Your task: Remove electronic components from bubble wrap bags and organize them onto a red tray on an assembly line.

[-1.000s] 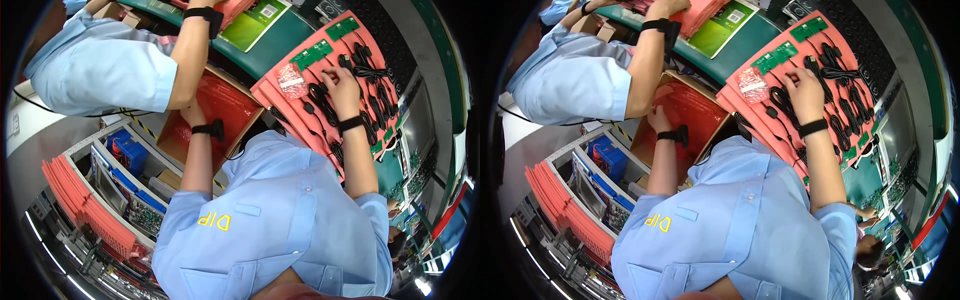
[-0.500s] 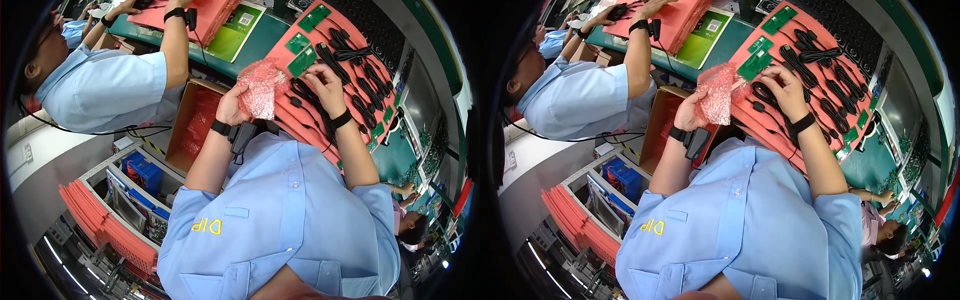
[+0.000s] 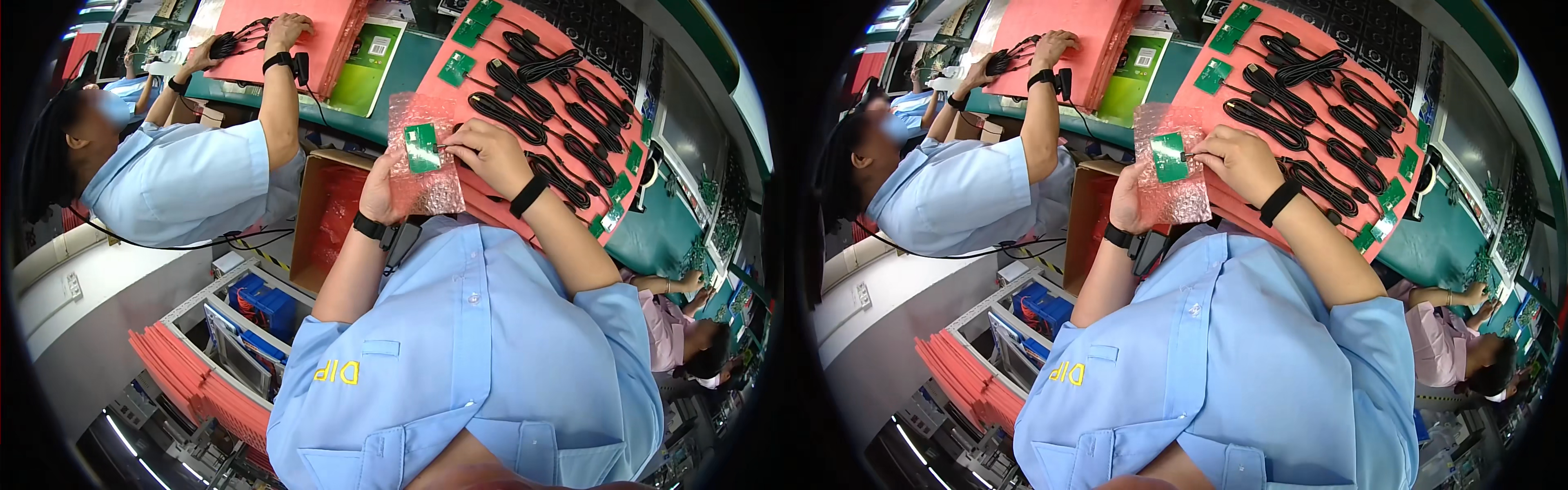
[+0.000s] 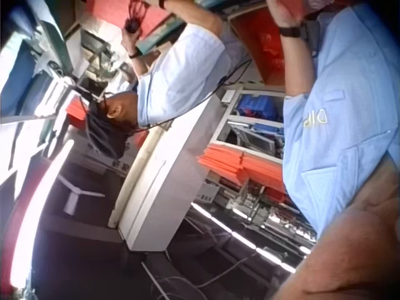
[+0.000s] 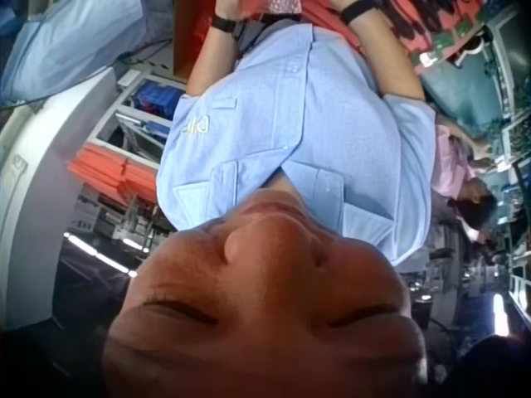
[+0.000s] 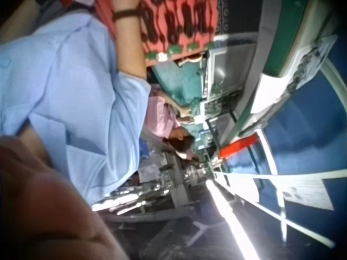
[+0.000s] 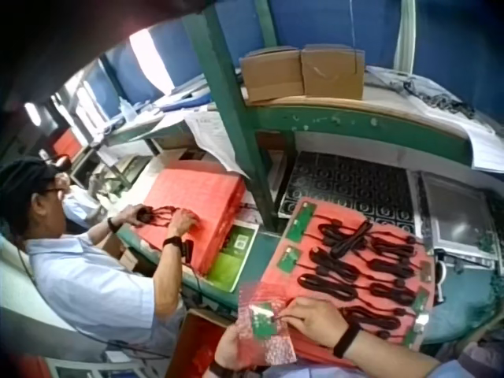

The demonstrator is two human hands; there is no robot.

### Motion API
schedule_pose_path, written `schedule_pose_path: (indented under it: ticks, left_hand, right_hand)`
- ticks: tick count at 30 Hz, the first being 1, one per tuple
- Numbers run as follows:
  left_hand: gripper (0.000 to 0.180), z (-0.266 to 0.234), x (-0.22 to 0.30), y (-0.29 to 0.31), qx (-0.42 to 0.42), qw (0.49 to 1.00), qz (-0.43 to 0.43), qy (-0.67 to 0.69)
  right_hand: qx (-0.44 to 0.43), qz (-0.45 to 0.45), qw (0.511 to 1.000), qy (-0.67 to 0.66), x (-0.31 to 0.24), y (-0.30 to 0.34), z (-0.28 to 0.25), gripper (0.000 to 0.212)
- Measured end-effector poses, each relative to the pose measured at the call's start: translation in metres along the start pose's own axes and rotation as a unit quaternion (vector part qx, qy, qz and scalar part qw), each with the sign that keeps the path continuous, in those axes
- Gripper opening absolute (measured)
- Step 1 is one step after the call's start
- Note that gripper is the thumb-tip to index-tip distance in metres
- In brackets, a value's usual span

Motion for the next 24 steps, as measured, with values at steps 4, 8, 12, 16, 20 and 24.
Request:
schedule_pose_path:
  ticks: [4,8,12,16,20,24]
  left_hand:
    - [0.035,-0.004,-0.005,-0.012,-0.009,0.997,0.023,-0.077]
    - [0.035,-0.003,-0.010,-0.015,-0.015,0.989,0.065,-0.131]
    - [0.035,-0.014,-0.014,-0.017,0.002,0.992,0.070,-0.109]
    - [0.033,-0.006,-0.009,-0.015,0.014,0.991,0.063,-0.119]
    - [0.031,-0.013,-0.004,-0.018,0.012,0.975,0.034,-0.220]
    - [0.031,-0.015,0.003,-0.020,0.028,0.990,-0.010,-0.136]
  right_hand:
    - [0.002,-0.012,0.999,0.040,-0.001,0.005,-0.001,0.009]
    - [-0.009,-0.013,0.998,0.053,-0.002,0.006,-0.003,0.009]
    - [-0.027,-0.009,0.998,0.059,-0.002,0.005,-0.004,0.010]
    - [-0.042,-0.018,0.996,0.075,-0.003,0.003,-0.007,0.012]
    - [-0.026,-0.021,0.996,0.080,-0.004,0.003,-0.004,0.013]
    - [0.035,-0.092,0.990,0.101,-0.020,0.003,-0.010,0.015]
Point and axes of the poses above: each hand's wrist, its own y-axis away from the middle knuckle, its own z-axis out of the palm, x = y × z, the point moved 1 cm from there along -y, towards the middle knuckle, and after that the axes turned 2 degrees about y, right-handed, at the moved point
